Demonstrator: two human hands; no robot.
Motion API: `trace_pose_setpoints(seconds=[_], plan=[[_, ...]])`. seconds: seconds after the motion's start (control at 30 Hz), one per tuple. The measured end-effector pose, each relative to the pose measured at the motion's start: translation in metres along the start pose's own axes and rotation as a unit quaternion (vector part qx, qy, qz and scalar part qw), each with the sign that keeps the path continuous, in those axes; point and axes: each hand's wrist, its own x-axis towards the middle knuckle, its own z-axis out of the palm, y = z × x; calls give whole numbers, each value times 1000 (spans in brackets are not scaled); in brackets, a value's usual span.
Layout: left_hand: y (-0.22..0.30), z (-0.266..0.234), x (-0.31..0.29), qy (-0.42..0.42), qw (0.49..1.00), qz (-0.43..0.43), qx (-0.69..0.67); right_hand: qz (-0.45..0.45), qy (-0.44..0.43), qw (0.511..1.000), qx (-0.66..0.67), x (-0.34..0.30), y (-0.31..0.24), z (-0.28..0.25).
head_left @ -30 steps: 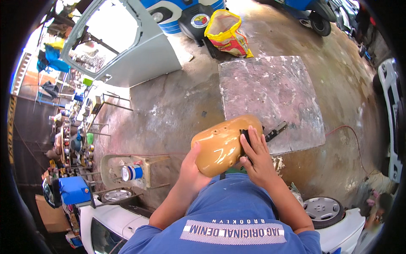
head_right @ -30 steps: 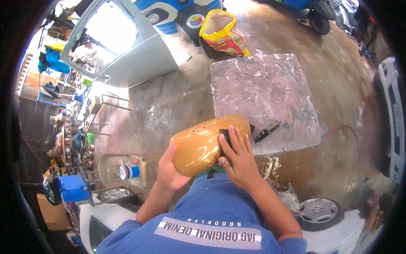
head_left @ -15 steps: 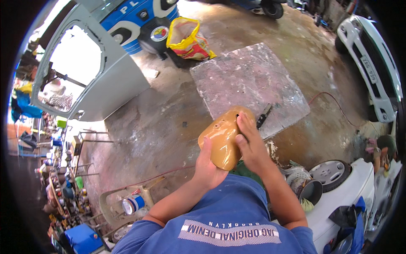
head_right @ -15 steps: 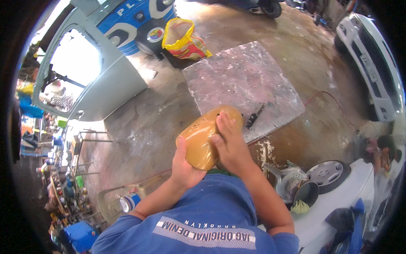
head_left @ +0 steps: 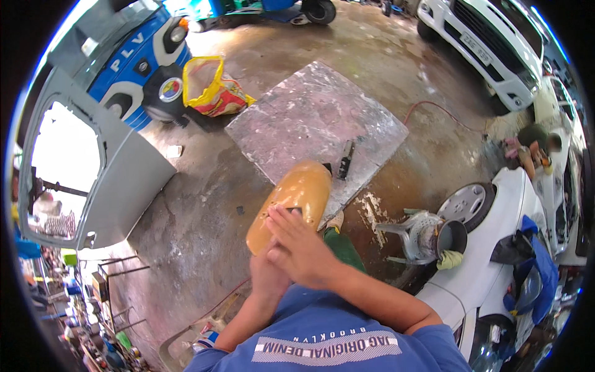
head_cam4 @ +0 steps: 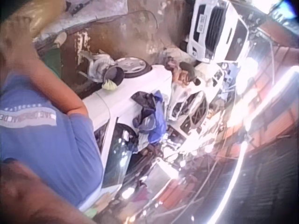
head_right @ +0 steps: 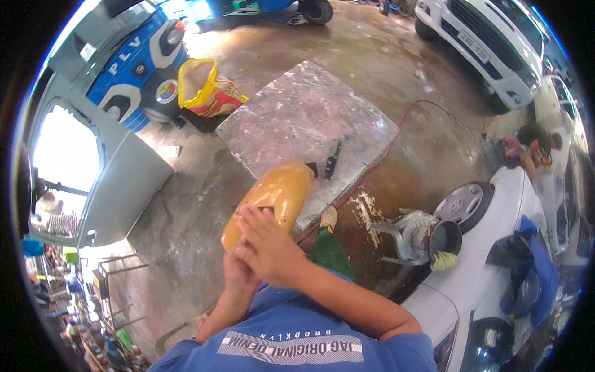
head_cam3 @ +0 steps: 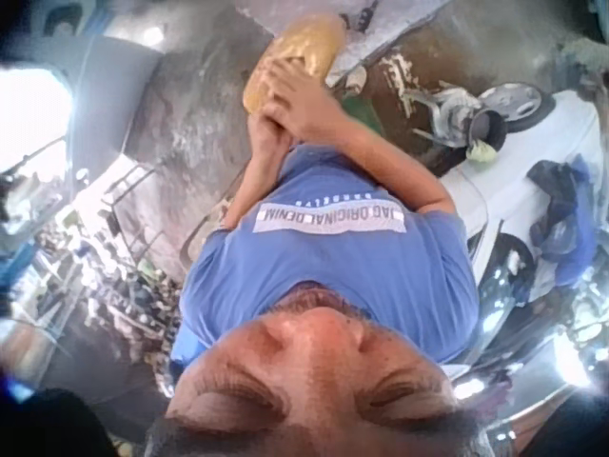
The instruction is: The person sands a tan-colored car mirror housing using a black sanding block and a piece of sandpaper. They hold the part in one hand and rub the sanding block over its surface, then switch to using the sandpaper directly to smooth the edges and holes.
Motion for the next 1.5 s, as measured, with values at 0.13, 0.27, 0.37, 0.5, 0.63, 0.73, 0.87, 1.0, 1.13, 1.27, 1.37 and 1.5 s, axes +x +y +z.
trace_pose_setpoints(seconds=[0.13,0.27,0.37,0.5,0.63,0.73,0.87,1.0,1.13,1.27,1.37,1.5], plan=[[25,9,-10,28,994,-26,-104,95,22,995,25,18,33,6],[8,-9,-8,78,993,-47,-78,219,72,967,105,35,148,1],[15,-28,-14,139,988,-4,-72,140,73,987,-24,24,84,36],[19,-47,-17,152,987,5,-60,71,-2,997,-4,12,33,46],[2,-55,-16,149,984,6,-96,265,-10,960,83,56,133,23],[-10,-61,-18,167,981,10,-103,304,-7,952,40,62,172,23],[-5,-69,-28,193,976,0,-98,124,6,990,-69,20,93,59],[-15,-82,-26,182,976,-8,-120,163,2,987,-2,33,124,61],[-25,-86,-24,183,977,6,-108,262,15,965,18,69,193,45],[-22,-87,-22,185,973,42,-133,144,35,986,-72,55,125,61],[-17,-83,-25,192,972,27,-132,47,78,990,-110,27,92,75],[-19,-75,-26,205,970,24,-127,272,-43,961,41,70,190,41]])
